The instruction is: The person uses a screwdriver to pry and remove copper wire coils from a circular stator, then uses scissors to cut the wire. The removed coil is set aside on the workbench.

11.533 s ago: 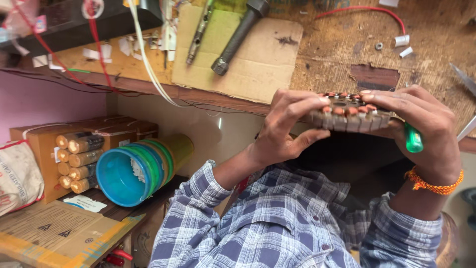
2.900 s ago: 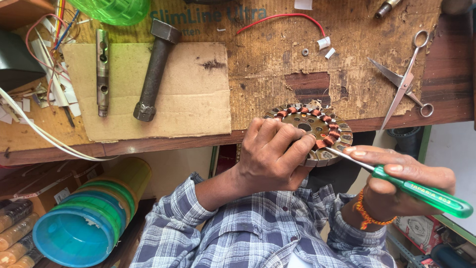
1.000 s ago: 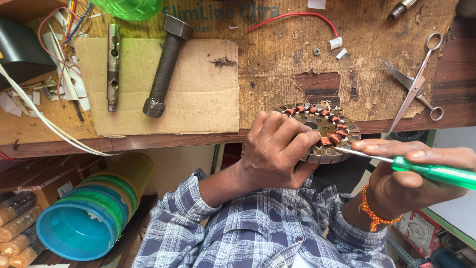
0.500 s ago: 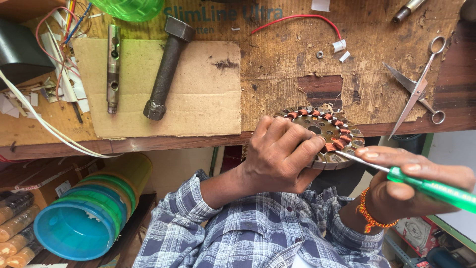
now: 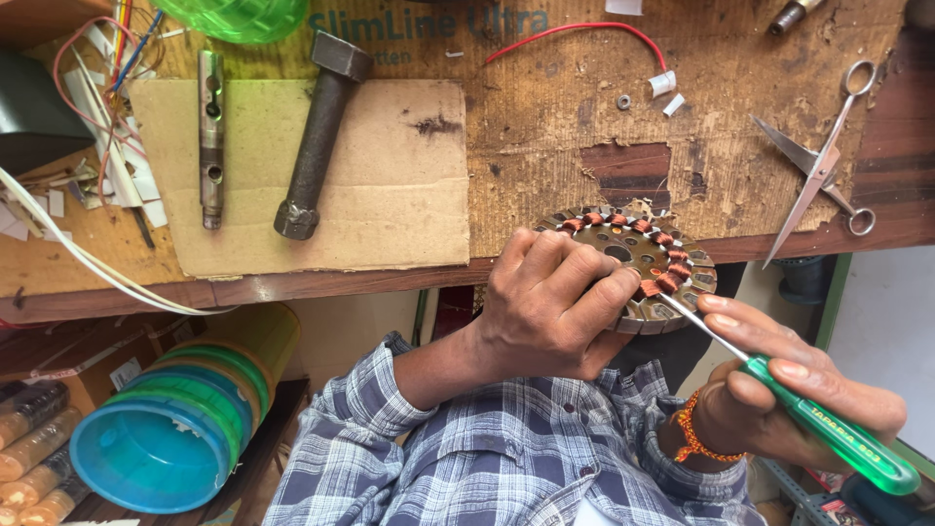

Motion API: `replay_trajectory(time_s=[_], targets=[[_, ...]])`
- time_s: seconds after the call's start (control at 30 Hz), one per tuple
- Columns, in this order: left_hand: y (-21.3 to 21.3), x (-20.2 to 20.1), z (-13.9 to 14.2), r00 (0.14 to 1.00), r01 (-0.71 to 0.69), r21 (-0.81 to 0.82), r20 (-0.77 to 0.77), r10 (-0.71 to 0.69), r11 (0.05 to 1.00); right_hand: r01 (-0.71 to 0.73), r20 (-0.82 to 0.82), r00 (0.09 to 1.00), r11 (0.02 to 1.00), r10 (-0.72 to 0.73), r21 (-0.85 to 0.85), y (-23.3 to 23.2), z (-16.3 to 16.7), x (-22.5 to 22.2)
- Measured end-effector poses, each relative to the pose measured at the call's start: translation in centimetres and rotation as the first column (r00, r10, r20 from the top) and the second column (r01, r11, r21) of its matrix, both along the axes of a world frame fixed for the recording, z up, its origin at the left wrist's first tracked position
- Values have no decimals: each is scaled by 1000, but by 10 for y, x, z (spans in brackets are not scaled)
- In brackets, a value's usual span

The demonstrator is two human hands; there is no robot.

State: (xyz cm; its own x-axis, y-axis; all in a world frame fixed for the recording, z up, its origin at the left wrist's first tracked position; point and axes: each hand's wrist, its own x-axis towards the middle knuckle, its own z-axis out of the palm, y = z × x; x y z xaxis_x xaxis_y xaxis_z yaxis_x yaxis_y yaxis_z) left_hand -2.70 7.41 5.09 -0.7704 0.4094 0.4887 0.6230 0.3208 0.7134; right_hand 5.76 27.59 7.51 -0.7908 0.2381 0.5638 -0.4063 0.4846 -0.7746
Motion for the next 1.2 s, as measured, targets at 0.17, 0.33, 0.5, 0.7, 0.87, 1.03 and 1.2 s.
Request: replay_trajectory(time_s=[0.17, 0.33, 0.5, 0.7, 0.87, 1.03, 1.2], targets=[[3, 3, -14, 996, -28, 9, -89, 29, 1000, 161, -37, 987, 976, -157, 147, -6, -7, -7], [-7, -1, -20, 997, -65, 111, -45, 70, 992, 201, 39, 978, 978, -203, 59, 9, -50, -14], [-10, -7, -11, 998, -5, 2, -65, 5, 1000, 186, -15, 981, 962, -192, -201, 24, -63, 9], [-23, -43, -9, 975, 216, 30, -60, -214, 976, -76, -20, 996, 698, 87, -712, 46, -60, -1], [-38, -60, -4, 992, 124, -93, 39, -121, 988, -159, -34, 955, 414, 294, -896, 10, -73, 5], [-19, -29, 17, 981, -120, -56, 149, 127, 991, -203, -52, 893, 296, 448, -933, -18, -81, -9], [0, 0, 24, 909, -329, 119, 310, 280, 937, -311, -166, 806, 169, 569, -935, -13, -95, -6]])
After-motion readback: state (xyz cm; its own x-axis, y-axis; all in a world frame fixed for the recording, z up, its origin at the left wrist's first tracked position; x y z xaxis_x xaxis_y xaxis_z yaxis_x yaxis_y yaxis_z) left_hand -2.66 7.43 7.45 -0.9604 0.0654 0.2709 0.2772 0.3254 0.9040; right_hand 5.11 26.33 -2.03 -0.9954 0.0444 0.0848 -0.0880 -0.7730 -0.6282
